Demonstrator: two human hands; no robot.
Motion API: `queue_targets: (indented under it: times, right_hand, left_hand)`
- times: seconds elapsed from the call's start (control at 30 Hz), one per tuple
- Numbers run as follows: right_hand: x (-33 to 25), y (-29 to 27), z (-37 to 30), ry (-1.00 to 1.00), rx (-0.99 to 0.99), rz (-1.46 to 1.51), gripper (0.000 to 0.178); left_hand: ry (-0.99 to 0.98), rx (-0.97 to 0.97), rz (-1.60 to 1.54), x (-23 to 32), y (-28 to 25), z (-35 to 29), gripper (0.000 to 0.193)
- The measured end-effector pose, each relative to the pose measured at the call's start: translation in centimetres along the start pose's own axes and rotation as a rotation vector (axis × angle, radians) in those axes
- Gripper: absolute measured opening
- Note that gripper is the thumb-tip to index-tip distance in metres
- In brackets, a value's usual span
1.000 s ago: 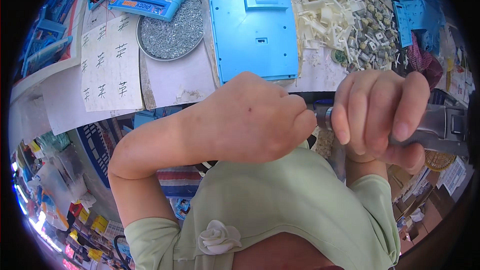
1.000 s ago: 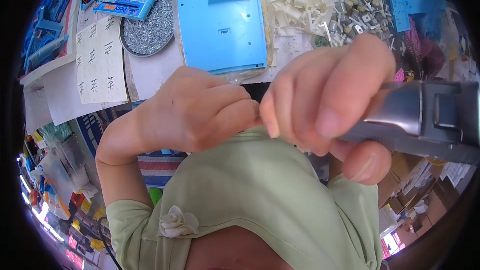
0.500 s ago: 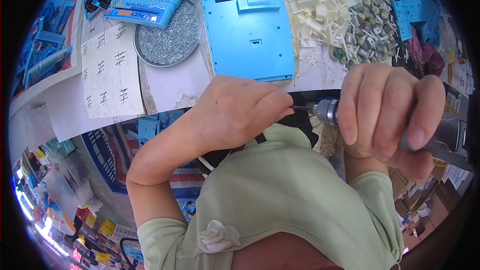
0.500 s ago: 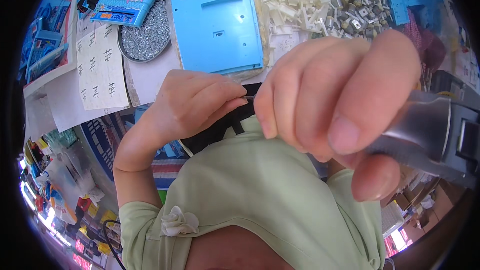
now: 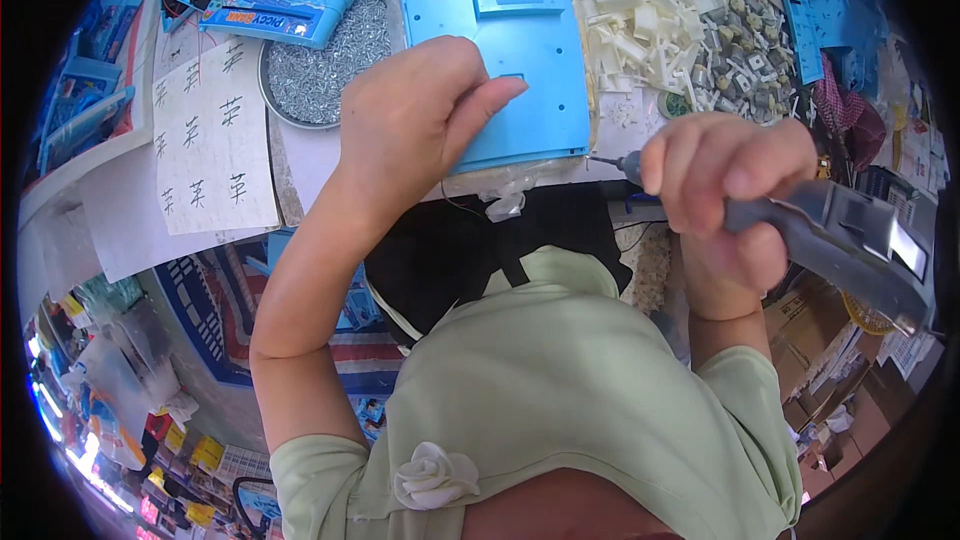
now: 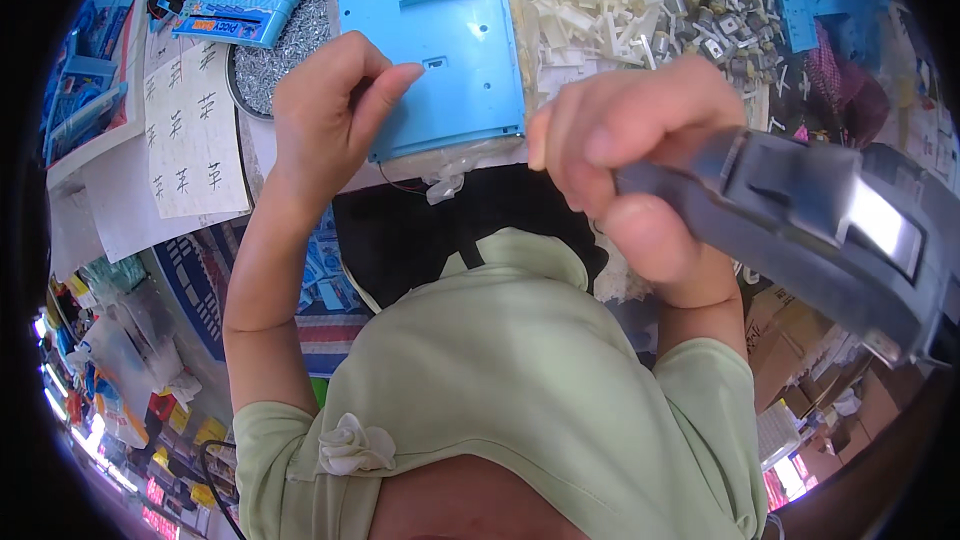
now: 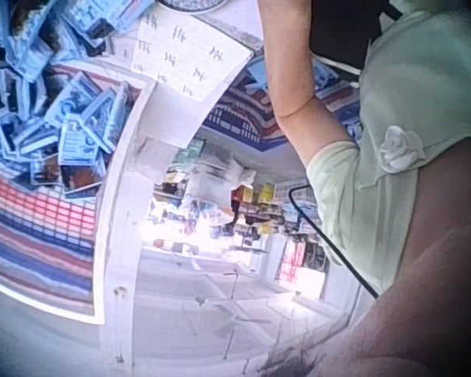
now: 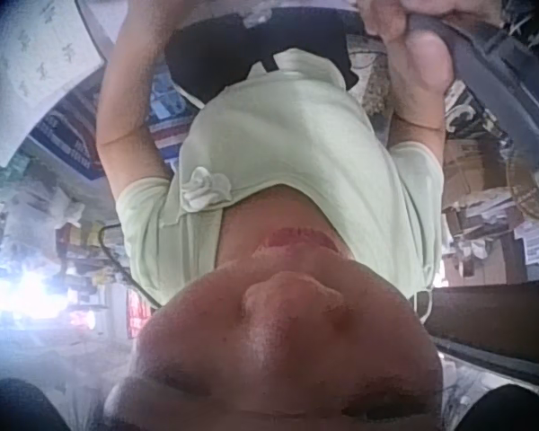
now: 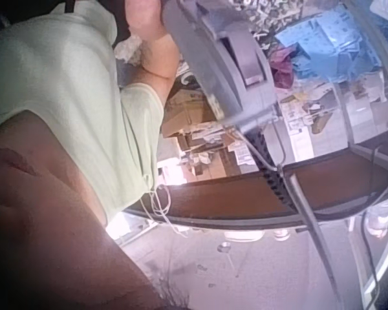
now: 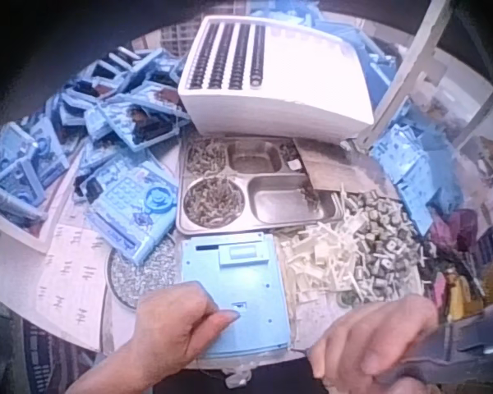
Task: Assemble and solder components for a blue electronic toy device.
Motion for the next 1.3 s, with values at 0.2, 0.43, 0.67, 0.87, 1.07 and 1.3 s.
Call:
queue_targets:
  times: [0.2, 0.43, 0.67, 0.87, 1.07, 1.3]
  right_hand:
    - [1.4, 0.0, 0.0, 0.084, 0.040, 0.000, 0.033]
    - [2.3, 1.9, 0.6, -0.024, -0.103, -0.191, 0.032]
    - [0.0, 1.7, 3.5, -0.073, -0.258, -0.033, 0.030]
    - [2.6, 2.6, 4.6, -0.041, -0.168, -0.111, 0.025]
    - [2.6, 1.8, 6.2, -0.024, -0.211, -0.058, 0.032]
    - [3.2, 0.8, 8.3, -0.050, -0.305, -0.067, 0.020]
  left_hand:
    - [0.239, -0.019, -0.139, 0.5, 1.2, 0.4, 0.029]
    - [0.163, -0.082, -0.126, 0.2, 2.2, 0.0, 0.028]
    - [0.162, -0.062, -0.133, 0.0, 1.9, -0.1, 0.026]
    - [0.161, -0.054, -0.151, 0.0, 2.1, -0.1, 0.022]
    - [0.138, -0.071, -0.157, -0.1, 1.9, -0.6, 0.020]
    - [0.141, -0.063, -0.187, -0.3, 2.0, -0.1, 0.021]
Point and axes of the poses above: each hand's wrist, its own z-axis towards the middle knuckle, its own y-axis out of the palm, x = y × z, the point moved 8 cm from there along z, towards the middle knuckle, and after that the axes turned 10 degrees about y, right-handed, at the moved point
